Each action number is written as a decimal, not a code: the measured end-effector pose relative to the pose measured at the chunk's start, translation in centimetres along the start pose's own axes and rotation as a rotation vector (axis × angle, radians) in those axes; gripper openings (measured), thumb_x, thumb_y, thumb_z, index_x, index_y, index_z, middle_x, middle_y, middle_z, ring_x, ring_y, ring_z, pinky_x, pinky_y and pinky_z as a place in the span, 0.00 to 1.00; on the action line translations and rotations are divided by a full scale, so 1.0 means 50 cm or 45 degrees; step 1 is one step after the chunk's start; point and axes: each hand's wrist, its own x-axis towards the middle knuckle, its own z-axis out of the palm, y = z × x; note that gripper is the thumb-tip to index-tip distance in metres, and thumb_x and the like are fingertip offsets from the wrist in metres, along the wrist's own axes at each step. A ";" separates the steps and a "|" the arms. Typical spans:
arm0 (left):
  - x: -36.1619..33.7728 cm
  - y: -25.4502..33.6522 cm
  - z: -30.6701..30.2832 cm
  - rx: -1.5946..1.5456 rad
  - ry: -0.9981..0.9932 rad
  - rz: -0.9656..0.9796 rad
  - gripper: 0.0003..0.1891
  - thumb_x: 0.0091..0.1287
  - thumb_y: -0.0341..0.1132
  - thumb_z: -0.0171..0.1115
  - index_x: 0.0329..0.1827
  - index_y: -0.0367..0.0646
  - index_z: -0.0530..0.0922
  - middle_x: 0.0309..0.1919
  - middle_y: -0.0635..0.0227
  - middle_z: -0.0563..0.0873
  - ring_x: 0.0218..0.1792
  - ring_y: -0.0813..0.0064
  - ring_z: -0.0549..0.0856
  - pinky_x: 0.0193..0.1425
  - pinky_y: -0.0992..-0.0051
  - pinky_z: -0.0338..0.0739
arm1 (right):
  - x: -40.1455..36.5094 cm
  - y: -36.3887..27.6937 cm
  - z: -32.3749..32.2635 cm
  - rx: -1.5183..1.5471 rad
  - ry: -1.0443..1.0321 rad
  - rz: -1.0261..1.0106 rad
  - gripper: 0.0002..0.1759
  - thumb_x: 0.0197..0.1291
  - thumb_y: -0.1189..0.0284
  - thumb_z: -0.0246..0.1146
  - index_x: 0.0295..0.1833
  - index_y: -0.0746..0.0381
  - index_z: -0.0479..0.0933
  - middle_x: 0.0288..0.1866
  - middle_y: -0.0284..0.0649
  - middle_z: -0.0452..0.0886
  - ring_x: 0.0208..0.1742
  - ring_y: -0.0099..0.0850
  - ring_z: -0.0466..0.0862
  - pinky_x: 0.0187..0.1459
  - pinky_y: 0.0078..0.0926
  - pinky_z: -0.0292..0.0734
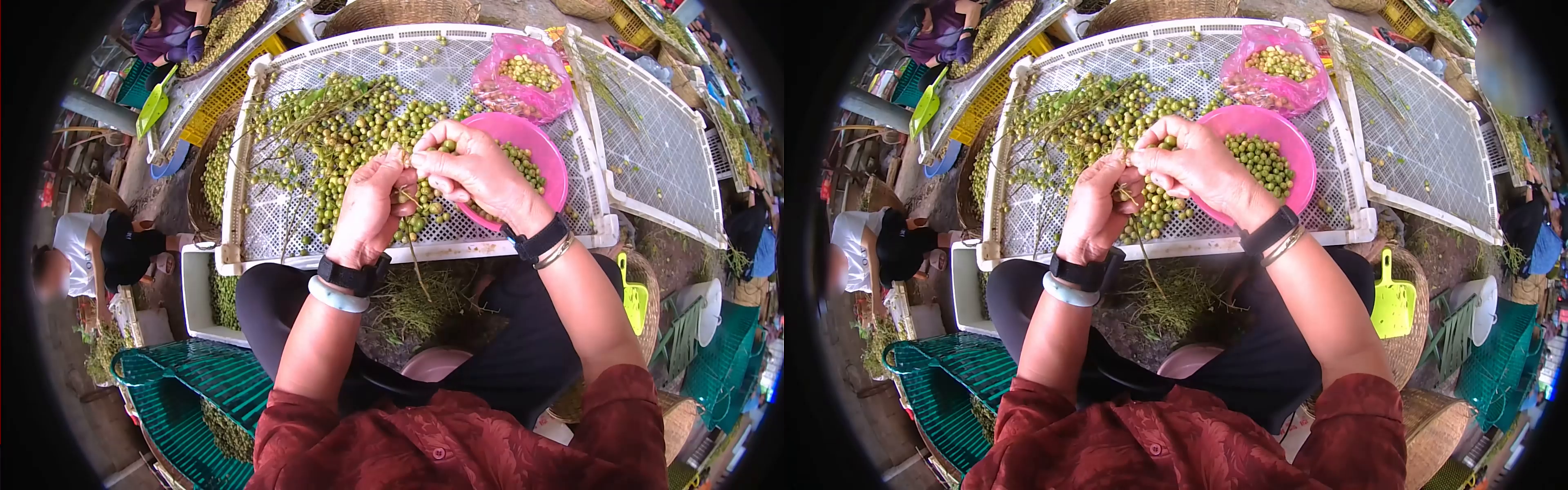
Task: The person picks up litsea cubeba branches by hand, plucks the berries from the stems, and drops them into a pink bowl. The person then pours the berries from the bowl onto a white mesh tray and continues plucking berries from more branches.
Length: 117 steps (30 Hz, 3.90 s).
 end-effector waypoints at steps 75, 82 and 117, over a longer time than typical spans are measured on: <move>0.012 -0.011 -0.070 -0.771 -0.065 0.061 0.10 0.75 0.40 0.48 0.38 0.44 0.68 0.24 0.78 0.65 0.23 0.84 0.62 0.24 0.82 0.57 | -0.028 -0.013 -0.142 -0.891 0.269 -0.003 0.15 0.70 0.65 0.54 0.45 0.66 0.80 0.37 0.34 0.83 0.42 0.22 0.80 0.49 0.21 0.76; 0.026 -0.006 -0.035 -0.927 -0.132 0.137 0.12 0.75 0.42 0.47 0.36 0.44 0.69 0.20 0.79 0.62 0.19 0.85 0.59 0.19 0.82 0.53 | -0.024 0.030 0.013 -0.399 -0.126 0.085 0.14 0.66 0.64 0.60 0.48 0.65 0.74 0.32 0.34 0.80 0.31 0.20 0.80 0.34 0.18 0.77; -0.075 -0.124 -0.009 1.322 -0.534 0.309 0.18 0.72 0.47 0.54 0.46 0.38 0.73 0.24 0.70 0.77 0.27 0.70 0.79 0.33 0.71 0.75 | -0.037 -0.069 -0.185 -1.142 0.189 0.361 0.14 0.65 0.64 0.59 0.38 0.65 0.81 0.31 0.34 0.83 0.30 0.26 0.82 0.34 0.23 0.79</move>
